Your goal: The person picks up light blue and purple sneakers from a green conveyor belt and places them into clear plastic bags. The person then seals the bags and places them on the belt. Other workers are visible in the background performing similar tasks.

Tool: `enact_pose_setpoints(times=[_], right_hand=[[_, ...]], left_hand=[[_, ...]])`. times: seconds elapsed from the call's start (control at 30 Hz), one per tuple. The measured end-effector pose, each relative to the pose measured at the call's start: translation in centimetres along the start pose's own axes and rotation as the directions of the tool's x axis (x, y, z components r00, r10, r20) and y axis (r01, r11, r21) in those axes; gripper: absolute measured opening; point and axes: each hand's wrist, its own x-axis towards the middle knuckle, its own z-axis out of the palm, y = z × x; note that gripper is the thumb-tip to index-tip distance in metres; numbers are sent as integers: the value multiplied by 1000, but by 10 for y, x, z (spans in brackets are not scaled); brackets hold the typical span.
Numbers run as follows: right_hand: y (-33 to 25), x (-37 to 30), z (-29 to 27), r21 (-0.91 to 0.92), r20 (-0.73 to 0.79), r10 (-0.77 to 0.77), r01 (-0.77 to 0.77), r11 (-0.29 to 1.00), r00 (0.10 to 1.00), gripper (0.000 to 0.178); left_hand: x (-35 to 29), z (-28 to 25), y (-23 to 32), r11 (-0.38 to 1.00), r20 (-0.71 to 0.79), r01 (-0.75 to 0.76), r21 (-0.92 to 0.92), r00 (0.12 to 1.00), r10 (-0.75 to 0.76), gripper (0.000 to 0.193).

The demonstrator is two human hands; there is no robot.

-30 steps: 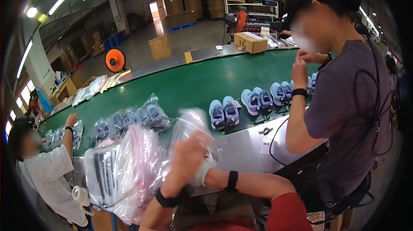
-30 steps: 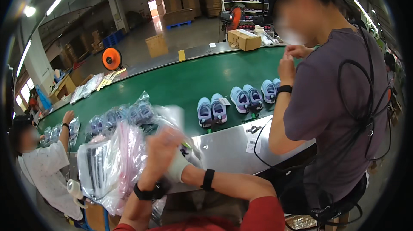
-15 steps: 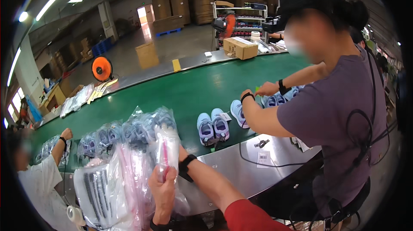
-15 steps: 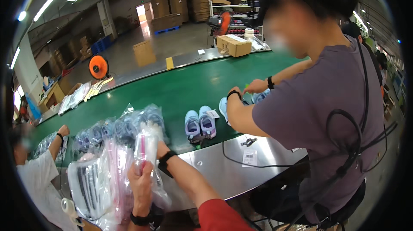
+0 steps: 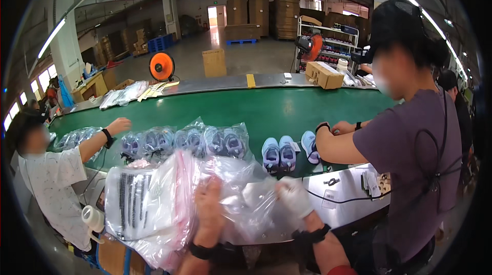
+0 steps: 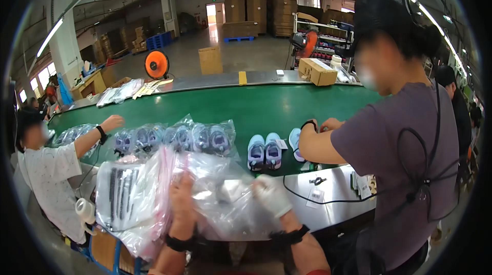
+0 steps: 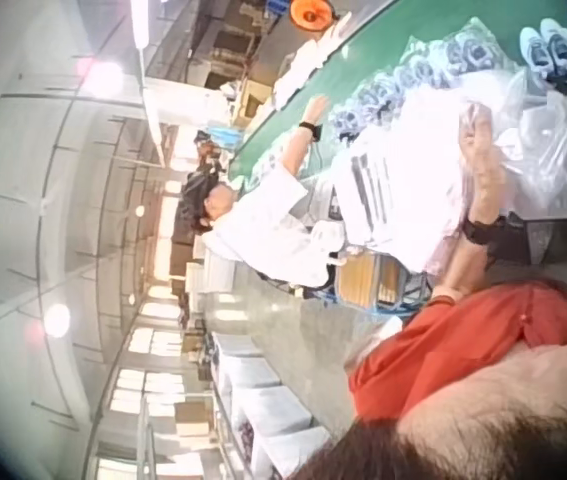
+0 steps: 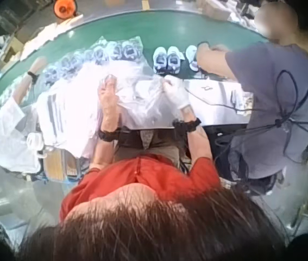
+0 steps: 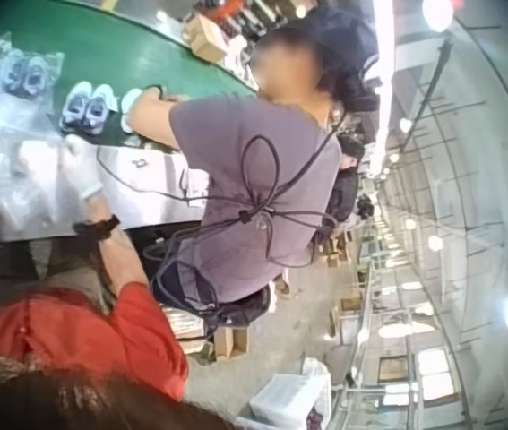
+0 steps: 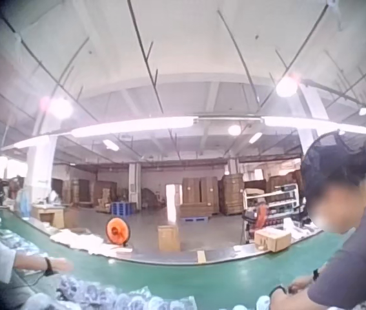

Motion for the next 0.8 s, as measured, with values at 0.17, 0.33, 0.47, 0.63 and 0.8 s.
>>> enact_pose_setpoints(times=[0.17, 0.33, 0.47, 0.63, 0.8], right_hand=[[-77, -16, 11, -806, -250, -574, 161, 570, 780, 11], [-49, -22, 48, -601, 206, -545, 545, 585, 813, 22], [0, 24, 75, -657, 395, -149, 392, 644, 907, 34], [18, 63, 67, -629, 594, -6, 469, 621, 804, 41], [13, 37, 107, -457, 658, -259, 647, 610, 708, 34]], left_hand=[[-1, -21, -5, 891, 142, -362, 274, 931, 335, 6], [-30, 1, 9, 732, 454, -573, 369, 798, 396, 9], [-44, -20, 10, 173, 859, -917, 358, 397, 324, 12], [-39, -24, 40, 397, 608, -639, 659, 763, 219, 12], [-15, -4, 36, 547, 331, -532, 646, 841, 427, 19]])
